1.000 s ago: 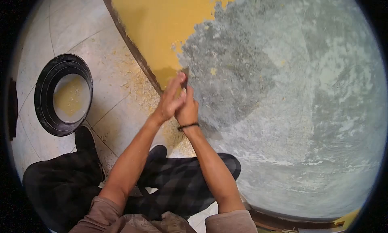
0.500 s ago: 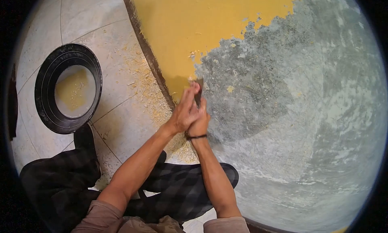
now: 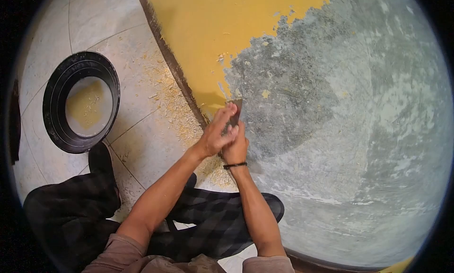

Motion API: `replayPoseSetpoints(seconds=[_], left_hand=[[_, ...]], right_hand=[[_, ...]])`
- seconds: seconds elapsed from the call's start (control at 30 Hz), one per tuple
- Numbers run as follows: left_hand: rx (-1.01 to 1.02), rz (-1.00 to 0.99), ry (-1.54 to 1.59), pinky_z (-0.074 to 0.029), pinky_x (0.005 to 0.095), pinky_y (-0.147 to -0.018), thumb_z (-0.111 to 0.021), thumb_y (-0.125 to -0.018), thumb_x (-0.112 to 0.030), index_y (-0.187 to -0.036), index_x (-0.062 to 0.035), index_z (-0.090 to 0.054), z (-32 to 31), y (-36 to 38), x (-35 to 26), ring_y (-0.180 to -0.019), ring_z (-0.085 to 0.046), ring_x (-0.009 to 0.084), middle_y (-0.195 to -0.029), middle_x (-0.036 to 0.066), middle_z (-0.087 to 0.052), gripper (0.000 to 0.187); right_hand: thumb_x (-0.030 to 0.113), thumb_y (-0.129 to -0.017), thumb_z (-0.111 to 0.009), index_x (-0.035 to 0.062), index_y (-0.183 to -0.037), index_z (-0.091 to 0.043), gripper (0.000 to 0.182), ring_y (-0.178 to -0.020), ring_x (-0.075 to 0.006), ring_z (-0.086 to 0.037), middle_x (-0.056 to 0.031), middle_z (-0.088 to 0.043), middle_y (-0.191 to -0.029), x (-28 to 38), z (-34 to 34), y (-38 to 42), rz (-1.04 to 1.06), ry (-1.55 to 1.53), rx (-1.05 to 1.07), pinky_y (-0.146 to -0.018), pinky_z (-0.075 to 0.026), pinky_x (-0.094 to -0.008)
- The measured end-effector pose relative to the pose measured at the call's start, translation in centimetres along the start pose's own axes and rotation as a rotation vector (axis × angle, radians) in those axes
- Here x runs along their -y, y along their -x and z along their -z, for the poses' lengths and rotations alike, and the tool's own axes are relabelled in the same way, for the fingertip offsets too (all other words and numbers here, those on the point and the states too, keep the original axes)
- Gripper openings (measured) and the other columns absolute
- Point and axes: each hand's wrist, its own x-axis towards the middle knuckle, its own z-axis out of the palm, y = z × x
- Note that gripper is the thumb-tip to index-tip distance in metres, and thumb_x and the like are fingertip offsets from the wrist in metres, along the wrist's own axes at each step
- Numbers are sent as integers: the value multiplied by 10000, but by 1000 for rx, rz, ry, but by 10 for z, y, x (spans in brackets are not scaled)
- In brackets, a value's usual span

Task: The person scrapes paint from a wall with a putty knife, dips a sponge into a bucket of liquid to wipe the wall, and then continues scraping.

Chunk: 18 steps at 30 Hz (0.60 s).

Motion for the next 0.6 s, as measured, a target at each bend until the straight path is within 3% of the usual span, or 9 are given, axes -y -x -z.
replayPoseSetpoints(seconds=[0.1, 0.13, 0.27, 0.37, 0.43, 0.5, 0.6], left_hand=[[34, -20, -90, -237, 436, -1104, -586, -875, -336, -1355, 58, -376, -10, 10, -5, -1349, -305, 384, -1392, 247, -373, 656], [6, -27, -83, -236, 446, -1102, -599, -866, -344, -1356, 64, -371, -14, 10, -7, -1345, -303, 400, -1400, 250, -359, 677], [-75, -24, 43, -227, 469, -1100, -629, -827, -416, -1359, 55, -372, -7, -6, -7, -1320, -320, 404, -1374, 257, -378, 756], [2, 72, -11, -237, 419, -1109, -595, -866, -312, -1361, 79, -349, 19, -26, -7, -1340, -302, 410, -1396, 255, -351, 677], [-69, -38, -72, -232, 404, -1115, -590, -862, -276, -1359, 76, -352, 20, -33, -1, -1345, -305, 388, -1398, 256, -348, 653], [-210, -138, -91, -256, 426, -1098, -595, -858, -341, -1308, 111, -386, 21, -43, 8, -1307, -329, 411, -1345, 275, -388, 672], [-113, -86, 4, -257, 419, -1100, -584, -867, -316, -1311, 105, -396, 31, -42, 8, -1300, -347, 401, -1348, 277, -398, 640]], right_hand=[[149, -938, -511, 79, -1210, -497, 281, -854, -351, -684, -214, -670, -908, 7, 11, 13, -98, 25, -13, -668, -513, -388], [113, -929, -514, 67, -1205, -500, 281, -821, -308, -694, -194, -678, -887, 3, 9, 11, -2, 11, -53, -649, -508, -373], [118, -944, -477, 61, -1214, -496, 277, -893, -302, -686, -185, -684, -942, 7, 1, -12, 7, -53, 11, -699, -512, -372], [135, -945, -473, 69, -1226, -490, 289, -924, -296, -681, -194, -680, -960, 11, -17, -32, 83, -128, -43, -714, -513, -383], [134, -938, -476, 76, -1232, -486, 300, -923, -299, -681, -194, -679, -949, 17, -20, -45, 67, -63, -36, -714, -515, -378], [171, -936, -494, 80, -1214, -482, 293, -924, -372, -667, -220, -671, -940, 21, -27, -56, 120, -208, 52, -716, -520, -401], [246, -930, -519, 84, -1195, -476, 313, -922, -442, -629, -253, -657, -922, 43, -20, -54, 84, 12, 78, -711, -520, -433]])
